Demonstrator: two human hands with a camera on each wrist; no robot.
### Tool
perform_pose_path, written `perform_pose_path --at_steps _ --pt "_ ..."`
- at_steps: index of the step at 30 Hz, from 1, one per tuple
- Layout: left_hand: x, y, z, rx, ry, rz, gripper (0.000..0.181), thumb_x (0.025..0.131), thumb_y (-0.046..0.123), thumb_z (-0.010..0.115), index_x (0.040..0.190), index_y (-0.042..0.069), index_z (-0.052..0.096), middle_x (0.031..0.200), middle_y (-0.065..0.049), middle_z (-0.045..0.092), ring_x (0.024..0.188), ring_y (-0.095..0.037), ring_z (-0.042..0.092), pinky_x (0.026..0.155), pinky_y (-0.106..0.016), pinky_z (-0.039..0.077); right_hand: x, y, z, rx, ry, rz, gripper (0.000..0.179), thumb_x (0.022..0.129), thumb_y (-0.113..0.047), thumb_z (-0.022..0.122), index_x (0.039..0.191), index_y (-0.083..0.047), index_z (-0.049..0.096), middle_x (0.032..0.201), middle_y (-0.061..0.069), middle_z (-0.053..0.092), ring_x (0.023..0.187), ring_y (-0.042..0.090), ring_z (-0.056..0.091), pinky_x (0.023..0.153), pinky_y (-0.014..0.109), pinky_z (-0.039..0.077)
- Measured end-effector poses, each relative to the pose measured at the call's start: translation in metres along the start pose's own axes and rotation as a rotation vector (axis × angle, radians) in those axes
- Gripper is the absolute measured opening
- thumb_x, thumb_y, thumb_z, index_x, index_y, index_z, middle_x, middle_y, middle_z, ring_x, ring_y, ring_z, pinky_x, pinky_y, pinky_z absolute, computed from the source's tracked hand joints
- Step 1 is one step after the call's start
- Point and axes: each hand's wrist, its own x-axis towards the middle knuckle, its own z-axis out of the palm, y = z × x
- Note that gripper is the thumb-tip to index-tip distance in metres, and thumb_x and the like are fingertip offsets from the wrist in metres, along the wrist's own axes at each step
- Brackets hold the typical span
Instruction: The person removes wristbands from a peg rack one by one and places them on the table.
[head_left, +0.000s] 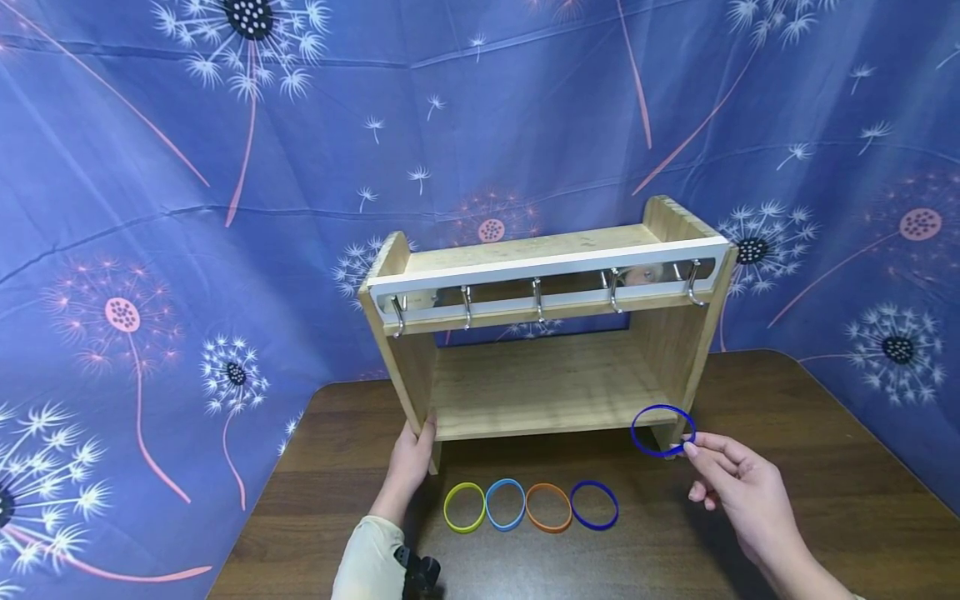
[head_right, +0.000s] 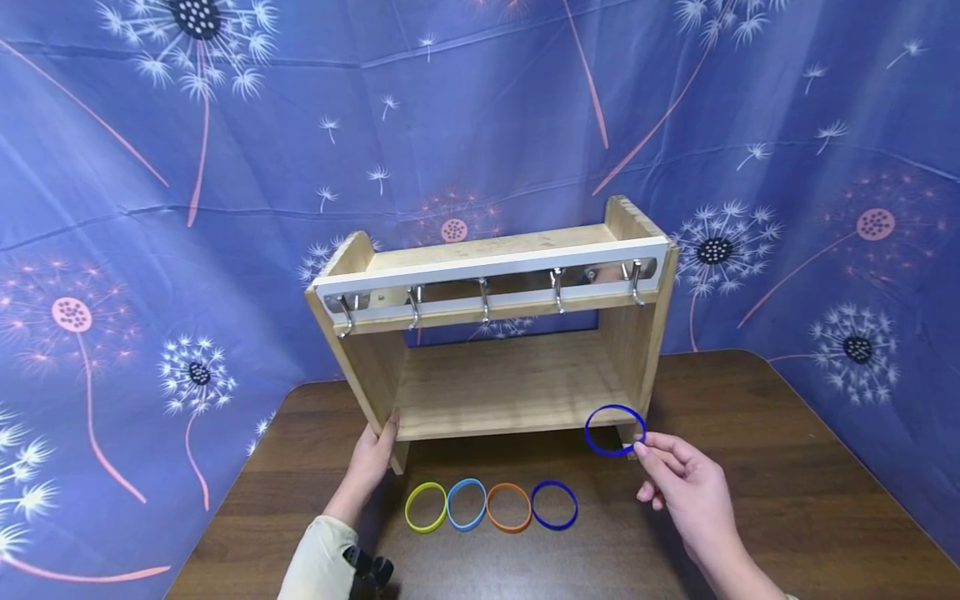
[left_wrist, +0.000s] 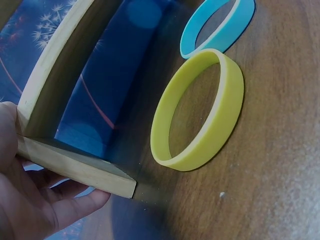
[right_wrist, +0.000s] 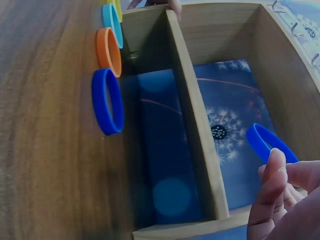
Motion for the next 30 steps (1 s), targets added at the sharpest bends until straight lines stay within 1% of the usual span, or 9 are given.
perform_pose_path --at_steps 2,6,9,11,18,21,26,30 --pt "0.0 -0.001 0.0 -0.002 0.0 -0.001 0.04 0.102 0.037 0.049 0.125 0.006 0.056 0.122 -0.025 0.061 0.116 -0.041 0.055 0.097 -0.055 0.043 -0.001 0.004 -0.001 -0.004 -0.012 0.004 0.009 0.095 -0.002 0.061 0.102 -0.004 0.066 0.078 -0.002 0.072 0.048 0.013 0.058 0.042 0.021 0.044" --pt "0.0 -0.001 0.0 -0.005 -0.001 -0.003 0.041 0.102 0.039 0.049 0.126 0.006 0.056 0.123 -0.025 0.061 0.117 -0.041 0.055 0.097 -0.055 0.042 -0.003 0.011 -0.002 -0.018 -0.031 0.005 0.009 0.096 -0.002 0.06 0.103 -0.002 0.065 0.081 -0.002 0.073 0.047 0.013 0.057 0.042 0.021 0.044" --pt "0.0 -0.001 0.0 -0.002 -0.001 -0.004 0.042 0.101 0.039 0.049 0.126 0.006 0.056 0.123 -0.025 0.061 0.116 -0.041 0.055 0.097 -0.055 0.043 -0.005 0.015 -0.003 -0.038 -0.037 0.02 0.009 0.096 -0.003 0.06 0.104 -0.001 0.064 0.082 -0.002 0.073 0.047 0.014 0.057 0.042 0.022 0.044" --pt "0.0 -0.001 0.0 0.001 0.001 -0.004 0.042 0.101 0.04 0.049 0.126 0.006 0.056 0.123 -0.025 0.061 0.116 -0.042 0.055 0.096 -0.055 0.043 -0.006 0.018 -0.004 -0.059 -0.037 0.039 0.01 0.096 -0.004 0.06 0.104 0.0 0.064 0.083 -0.002 0.073 0.047 0.014 0.056 0.042 0.022 0.044" --pt "0.0 0.0 0.0 0.006 0.006 0.006 0.042 0.101 0.039 0.049 0.126 0.006 0.056 0.123 -0.025 0.061 0.117 -0.043 0.055 0.097 -0.056 0.042 -0.01 0.028 -0.006 -0.149 -0.042 0.118 0.008 0.096 -0.01 0.062 0.102 -0.005 0.065 0.081 -0.001 0.072 0.047 0.014 0.055 0.042 0.025 0.044" --pt "0.0 0.0 0.0 0.002 0.006 0.007 0.042 0.101 0.039 0.049 0.126 0.006 0.056 0.123 -0.025 0.061 0.116 -0.042 0.055 0.097 -0.056 0.042 -0.01 0.031 -0.006 -0.196 -0.051 0.137 0.011 0.097 -0.011 0.062 0.102 -0.002 0.064 0.082 0.0 0.073 0.046 0.015 0.055 0.041 0.026 0.044" --pt "-0.001 0.0 0.0 0.0 0.004 0.005 0.042 0.101 0.039 0.049 0.126 0.006 0.056 0.123 -0.025 0.061 0.116 -0.042 0.055 0.097 -0.056 0.042 -0.011 0.036 -0.006 -0.264 -0.067 0.179 0.021 0.096 -0.015 0.063 0.105 0.004 0.062 0.084 0.002 0.073 0.046 0.014 0.055 0.042 0.027 0.044" --pt "-0.001 0.0 0.0 -0.004 0.003 0.003 0.042 0.101 0.038 0.049 0.127 0.006 0.056 0.123 -0.025 0.061 0.116 -0.042 0.055 0.097 -0.055 0.042 -0.013 0.04 -0.006 -0.285 -0.089 0.204 0.027 0.096 -0.014 0.063 0.11 0.01 0.059 0.085 0.005 0.073 0.046 0.014 0.055 0.042 0.027 0.045"
